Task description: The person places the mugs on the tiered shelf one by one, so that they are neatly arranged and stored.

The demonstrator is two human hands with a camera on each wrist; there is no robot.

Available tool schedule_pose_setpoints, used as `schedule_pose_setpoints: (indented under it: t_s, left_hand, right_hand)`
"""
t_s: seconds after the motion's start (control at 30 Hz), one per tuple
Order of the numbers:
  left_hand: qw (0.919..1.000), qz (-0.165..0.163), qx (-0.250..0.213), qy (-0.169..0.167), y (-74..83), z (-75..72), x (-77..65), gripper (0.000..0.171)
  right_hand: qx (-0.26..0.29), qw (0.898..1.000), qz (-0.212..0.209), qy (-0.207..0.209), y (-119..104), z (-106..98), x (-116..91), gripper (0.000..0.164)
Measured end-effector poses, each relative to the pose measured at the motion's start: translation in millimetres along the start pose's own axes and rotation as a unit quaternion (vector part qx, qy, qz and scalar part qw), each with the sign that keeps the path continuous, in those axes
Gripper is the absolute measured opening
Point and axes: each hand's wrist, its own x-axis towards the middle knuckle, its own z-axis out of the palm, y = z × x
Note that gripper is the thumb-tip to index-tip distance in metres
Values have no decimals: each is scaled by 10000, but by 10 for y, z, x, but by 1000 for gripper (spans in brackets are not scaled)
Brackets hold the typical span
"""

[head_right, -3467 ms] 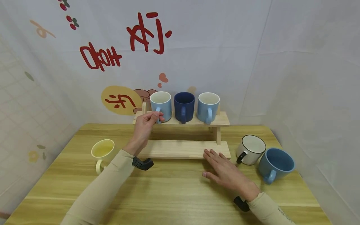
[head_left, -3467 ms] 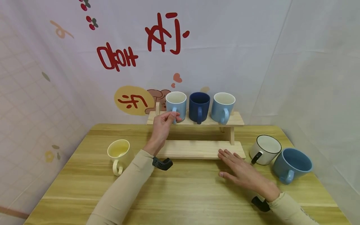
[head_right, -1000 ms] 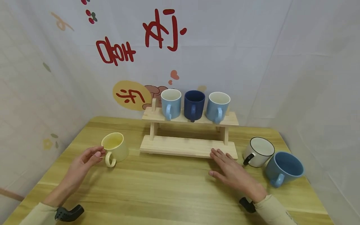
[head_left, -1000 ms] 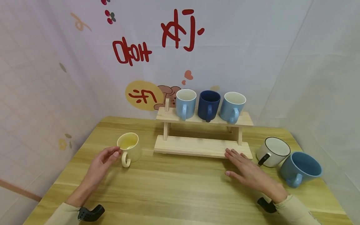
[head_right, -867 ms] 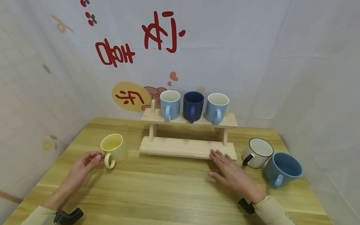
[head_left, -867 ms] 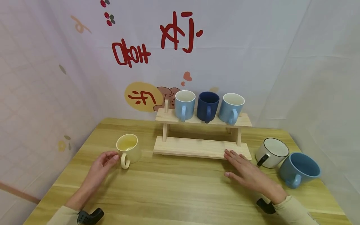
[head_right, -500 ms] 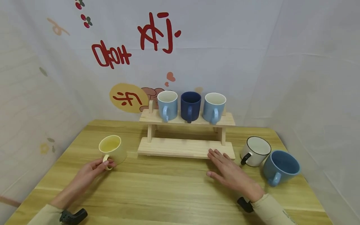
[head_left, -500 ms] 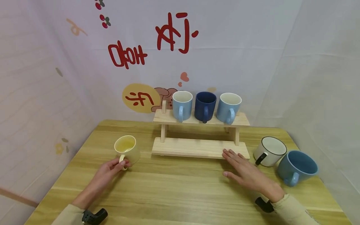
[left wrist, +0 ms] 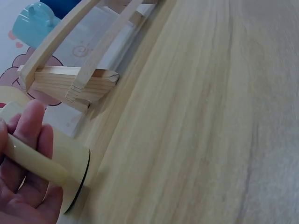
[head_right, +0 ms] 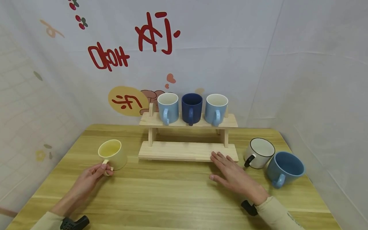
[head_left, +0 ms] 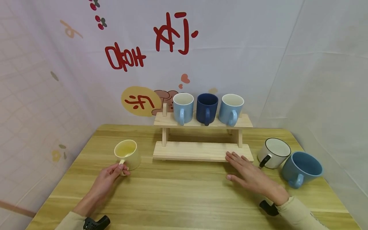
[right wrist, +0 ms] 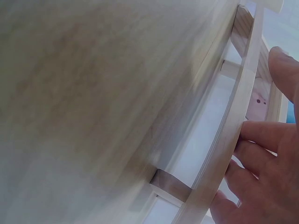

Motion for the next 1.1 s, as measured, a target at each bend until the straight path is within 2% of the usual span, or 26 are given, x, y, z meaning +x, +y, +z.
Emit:
schedule_pose_setpoints:
  t_s: [0.23, 0.53, 0.67, 0.87, 1.1]
  left_hand:
    - [9999, 19, -120, 80, 41, 20, -48, 41]
    - [9984, 336, -446, 54, 239, 52, -127, 43]
    - [9982, 390, -452, 70, 341, 84, -156, 44]
    - [9982, 448, -399, 83, 525, 188, -166, 43]
    - [9971, 553, -520, -42, 671, 377, -142, 38]
  right_hand:
    - [-40, 9999, -93, 125, -14, -5, -3, 72]
    - [-4, 10000, -5, -20, -18, -19, 1, 73]
    - [-10, 10000, 7, -27, -15, -12, 0, 73]
    - [11, 10000, 17, -2, -22, -9, 2, 73]
    - [96, 9999, -38, 55, -23, -18, 3, 73]
